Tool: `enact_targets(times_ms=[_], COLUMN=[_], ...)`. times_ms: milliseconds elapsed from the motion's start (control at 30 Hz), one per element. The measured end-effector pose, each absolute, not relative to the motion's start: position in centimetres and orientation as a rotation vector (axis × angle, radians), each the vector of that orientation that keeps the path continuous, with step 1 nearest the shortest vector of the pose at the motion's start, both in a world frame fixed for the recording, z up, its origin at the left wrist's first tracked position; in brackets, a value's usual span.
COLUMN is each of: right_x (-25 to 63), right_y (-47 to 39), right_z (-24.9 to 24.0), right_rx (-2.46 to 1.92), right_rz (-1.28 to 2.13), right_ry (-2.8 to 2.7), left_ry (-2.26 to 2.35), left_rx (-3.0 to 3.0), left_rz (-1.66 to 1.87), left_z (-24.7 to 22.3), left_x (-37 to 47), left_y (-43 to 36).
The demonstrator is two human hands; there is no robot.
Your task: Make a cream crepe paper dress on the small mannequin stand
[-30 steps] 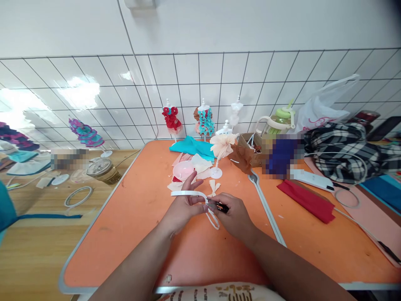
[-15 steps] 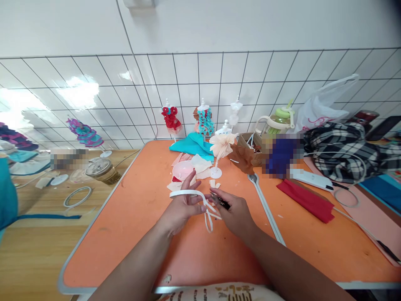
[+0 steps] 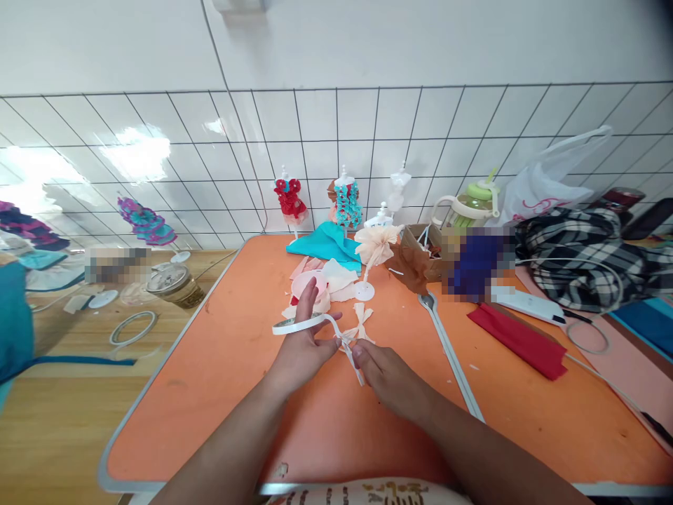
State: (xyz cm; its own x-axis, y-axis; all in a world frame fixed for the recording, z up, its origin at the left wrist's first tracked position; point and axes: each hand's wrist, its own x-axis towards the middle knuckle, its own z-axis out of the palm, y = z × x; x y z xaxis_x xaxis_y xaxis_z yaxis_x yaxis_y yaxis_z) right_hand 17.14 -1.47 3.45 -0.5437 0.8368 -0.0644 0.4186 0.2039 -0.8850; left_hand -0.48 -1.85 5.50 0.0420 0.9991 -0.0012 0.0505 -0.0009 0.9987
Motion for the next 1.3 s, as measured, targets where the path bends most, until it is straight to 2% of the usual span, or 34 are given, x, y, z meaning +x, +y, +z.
enact_targets(times_ms=[600, 1300], right_x=[15.9, 15.6], right_y=[-1.8, -1.7], right_z=[2.2, 1.5], right_rx=[-1.195, -1.17], right_rz=[1.151, 1.134], right_ry=[-2.029, -1.923], left_ry=[1.209, 1.151], left_rx=[1.281, 1.197], left_rz=[1.152, 1.1], left_z=[5.4, 5.7], left_x=[0.6, 0.0], left_y=[-2.6, -2.2])
